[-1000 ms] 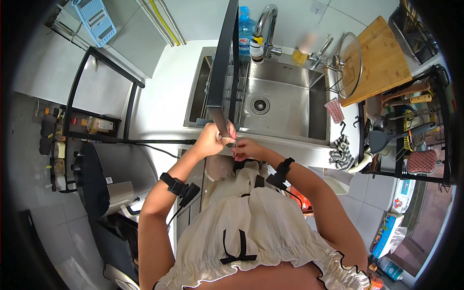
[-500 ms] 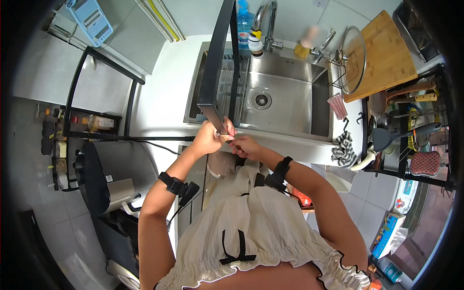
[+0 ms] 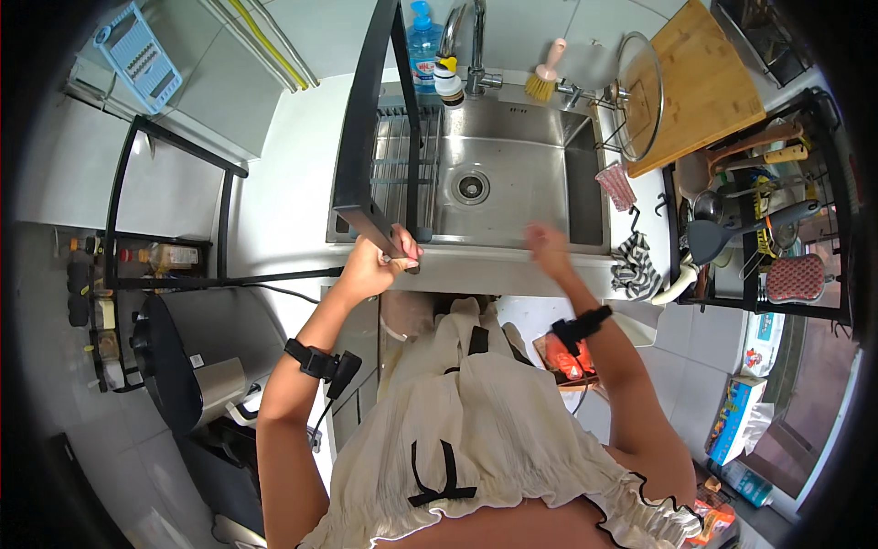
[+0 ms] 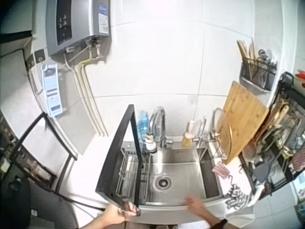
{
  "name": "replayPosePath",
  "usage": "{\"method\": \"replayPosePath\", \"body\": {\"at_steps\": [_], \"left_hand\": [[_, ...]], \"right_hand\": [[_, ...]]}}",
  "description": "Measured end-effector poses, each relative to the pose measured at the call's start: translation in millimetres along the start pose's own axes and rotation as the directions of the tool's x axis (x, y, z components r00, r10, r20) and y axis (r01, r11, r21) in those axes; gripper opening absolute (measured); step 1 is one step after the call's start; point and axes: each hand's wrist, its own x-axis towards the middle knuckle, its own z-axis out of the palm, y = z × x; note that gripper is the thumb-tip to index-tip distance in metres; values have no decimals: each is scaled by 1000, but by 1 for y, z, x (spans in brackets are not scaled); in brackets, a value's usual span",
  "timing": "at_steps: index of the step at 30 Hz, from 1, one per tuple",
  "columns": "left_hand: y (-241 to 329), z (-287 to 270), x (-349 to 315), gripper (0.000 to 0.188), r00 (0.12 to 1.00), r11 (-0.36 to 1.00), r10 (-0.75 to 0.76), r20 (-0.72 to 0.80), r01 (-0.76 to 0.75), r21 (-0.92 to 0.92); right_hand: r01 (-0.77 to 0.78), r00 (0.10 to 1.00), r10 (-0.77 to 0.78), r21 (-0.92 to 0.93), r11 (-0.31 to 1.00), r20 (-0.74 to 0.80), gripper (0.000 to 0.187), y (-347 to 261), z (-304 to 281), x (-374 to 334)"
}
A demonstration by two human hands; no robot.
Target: Assembling a black metal dish drying rack frame over a kitchen sink.
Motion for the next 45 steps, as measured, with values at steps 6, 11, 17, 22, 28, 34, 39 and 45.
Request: {"method": "replayPosePath", "body": {"at_steps": [6,11,17,22,28,34,39,45], "left_hand": [[-1,-1,2,25,999,998,33,5,-33,60],[-2,-3,-5,22,996,986,83,-14,-80,148],[4,0,-7,25,997,983,71,-18,-67,168],[-2,0,-13,31,991,947,122,-59,-98,307],[14,-18,-46,41,978,874,151,-143,-65,481],[-192,-130,-156,49,-57,873,22,-998,487,-9],[-135,-170,-94,49,-66,777,-614,-787,-226,-587],[-175,-193,-93,45,-222,854,-497,-839,44,-518]], "right_hand": [[-525,835,283,-532,664,-472,23,113,-169,-9],[-662,730,530,-639,391,-432,59,85,-179,4],[94,983,-100,48,994,153,46,-147,-96,26],[274,855,-500,697,663,138,43,-285,18,34],[206,957,-291,741,640,-14,17,-297,79,18],[76,941,-329,889,451,86,20,-322,82,10],[217,901,-429,778,589,74,23,-307,60,2],[237,846,-505,725,647,174,22,-319,31,-6]]}}
